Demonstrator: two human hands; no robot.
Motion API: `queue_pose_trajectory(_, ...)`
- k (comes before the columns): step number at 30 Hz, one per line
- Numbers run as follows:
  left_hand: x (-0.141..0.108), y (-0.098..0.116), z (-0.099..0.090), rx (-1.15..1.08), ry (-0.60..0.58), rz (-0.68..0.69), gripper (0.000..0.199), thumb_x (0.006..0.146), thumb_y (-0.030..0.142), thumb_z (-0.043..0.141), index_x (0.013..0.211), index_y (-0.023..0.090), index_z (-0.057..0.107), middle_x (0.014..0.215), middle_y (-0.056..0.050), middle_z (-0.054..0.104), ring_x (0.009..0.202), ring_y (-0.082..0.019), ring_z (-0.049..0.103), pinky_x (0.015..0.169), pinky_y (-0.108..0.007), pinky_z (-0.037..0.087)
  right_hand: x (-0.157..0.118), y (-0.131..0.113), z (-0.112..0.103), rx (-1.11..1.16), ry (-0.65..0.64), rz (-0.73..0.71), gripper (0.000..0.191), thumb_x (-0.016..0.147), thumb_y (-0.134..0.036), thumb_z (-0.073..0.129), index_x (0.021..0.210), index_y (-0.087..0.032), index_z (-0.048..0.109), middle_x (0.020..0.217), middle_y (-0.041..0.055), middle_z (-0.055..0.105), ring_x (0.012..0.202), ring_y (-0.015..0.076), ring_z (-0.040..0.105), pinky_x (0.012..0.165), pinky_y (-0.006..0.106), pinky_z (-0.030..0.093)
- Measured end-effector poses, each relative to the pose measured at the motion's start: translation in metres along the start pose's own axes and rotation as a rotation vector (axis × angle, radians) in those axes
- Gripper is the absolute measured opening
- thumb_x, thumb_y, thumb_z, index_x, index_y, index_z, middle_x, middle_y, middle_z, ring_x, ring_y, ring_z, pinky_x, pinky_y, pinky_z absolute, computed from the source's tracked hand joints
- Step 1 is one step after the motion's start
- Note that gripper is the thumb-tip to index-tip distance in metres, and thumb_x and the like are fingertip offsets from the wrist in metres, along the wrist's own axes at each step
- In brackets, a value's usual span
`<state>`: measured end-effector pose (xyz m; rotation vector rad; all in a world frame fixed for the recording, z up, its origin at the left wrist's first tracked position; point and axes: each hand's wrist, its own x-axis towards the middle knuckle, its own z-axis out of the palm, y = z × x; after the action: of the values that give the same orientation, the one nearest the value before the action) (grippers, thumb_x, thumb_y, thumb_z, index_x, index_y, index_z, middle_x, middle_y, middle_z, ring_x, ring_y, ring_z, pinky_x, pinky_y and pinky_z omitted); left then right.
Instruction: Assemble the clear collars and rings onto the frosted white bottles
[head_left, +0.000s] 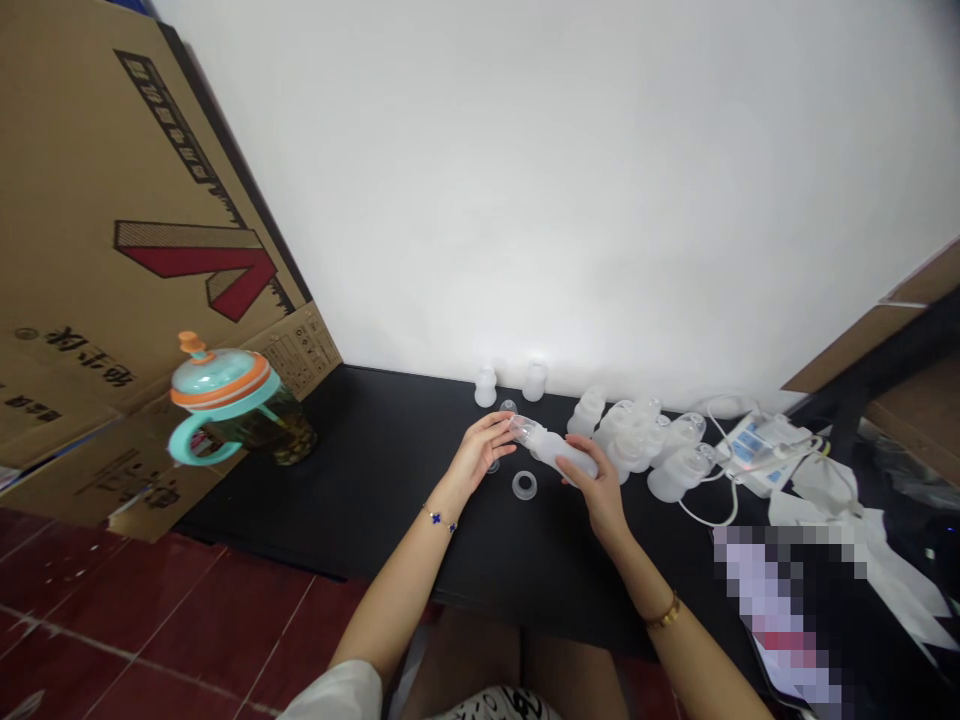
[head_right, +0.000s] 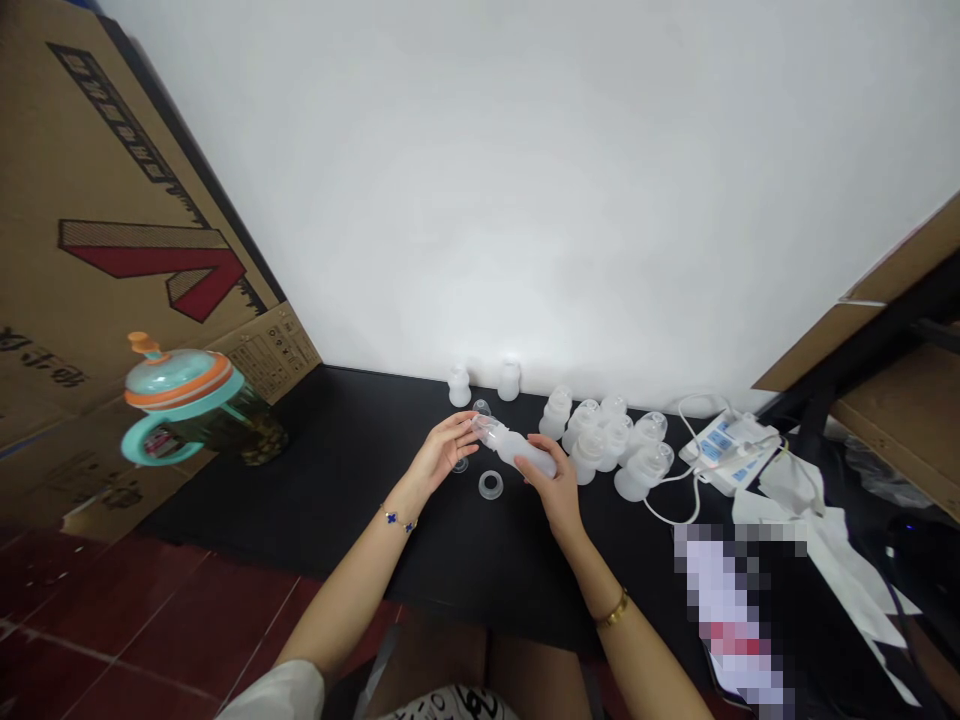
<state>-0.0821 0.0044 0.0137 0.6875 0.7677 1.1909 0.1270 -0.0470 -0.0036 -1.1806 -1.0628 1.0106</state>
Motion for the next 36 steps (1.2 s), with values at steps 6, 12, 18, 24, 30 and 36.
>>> queue_pose_trajectory(6,0.0008,-0.002,-0.0004,-0.014,0.021,0.001,0.025,0.081,0.021,0.078,0.105,0.013,0.072,0.11,-0.013,0.077,0.088,-0.018,0.075,0.072,-0.024,0.059,0.0003,0.0009,0.0007,-0.016,0.006,-0.002,0.05,0.068,-0.051,0.086,0.108,-0.023,0.075,0.116,0.0089,0.067,0.094,0.0283,0.065,0.059,0.034,0.061)
queue_pose_trajectory(12,0.0014,-0.0014,0.0001,-0.024,0.065,0.025,0.023,0.082,0.021,0.076,0.104,0.013,0.073,0.11,-0.013,0.077,0.086,-0.018,0.075,0.07,-0.024,0.059,0.0003,0.0015,0.0004,-0.017,0.005,-0.005,0.049,0.069,-0.051,0.086,0.108,-0.023,0.075,0.117,0.0087,0.068,0.095,0.0289,0.065,0.059,0.033,0.061)
queue_pose_trajectory(18,0.0007,0.0003,0.0013,-0.019,0.086,0.028,0.025,0.083,0.024,0.077,0.104,0.013,0.072,0.111,-0.013,0.077,0.088,-0.019,0.075,0.071,-0.024,0.059,0.0002,0.0026,-0.0006,-0.03,-0.005,-0.012,0.049,0.071,-0.051,0.085,0.109,-0.023,0.074,0.117,0.009,0.067,0.096,0.0293,0.065,0.059,0.033,0.061)
queue_pose_trajectory(24,0.0007,-0.0008,0.0003,-0.003,0.085,0.03,0.025,0.083,0.025,0.078,0.105,0.013,0.072,0.113,-0.014,0.076,0.089,-0.02,0.075,0.074,-0.026,0.06,-0.0003,0.0005,0.0004,-0.051,0.008,0.004,0.05,0.069,-0.053,0.085,0.108,-0.023,0.074,0.119,0.009,0.068,0.098,0.0307,0.065,0.061,0.035,0.061)
queue_pose_trajectory(30,0.0005,-0.0018,0.0001,0.013,0.069,0.03,0.026,0.081,0.026,0.079,0.103,0.013,0.072,0.112,-0.013,0.076,0.089,-0.019,0.075,0.073,-0.026,0.059,-0.0008,-0.0022,0.0015,-0.044,0.0,0.019,0.049,0.069,-0.053,0.085,0.107,-0.024,0.075,0.119,0.0075,0.068,0.099,0.0309,0.065,0.061,0.035,0.061)
queue_pose_trajectory(36,0.0007,-0.0024,-0.0001,0.013,0.06,0.033,0.026,0.08,0.026,0.08,0.102,0.013,0.072,0.111,-0.013,0.076,0.089,-0.019,0.075,0.072,-0.025,0.059,-0.0017,-0.0044,0.0029,-0.043,0.011,0.022,0.052,0.067,-0.055,0.086,0.107,-0.022,0.075,0.117,0.0086,0.068,0.097,0.0306,0.064,0.061,0.035,0.06)
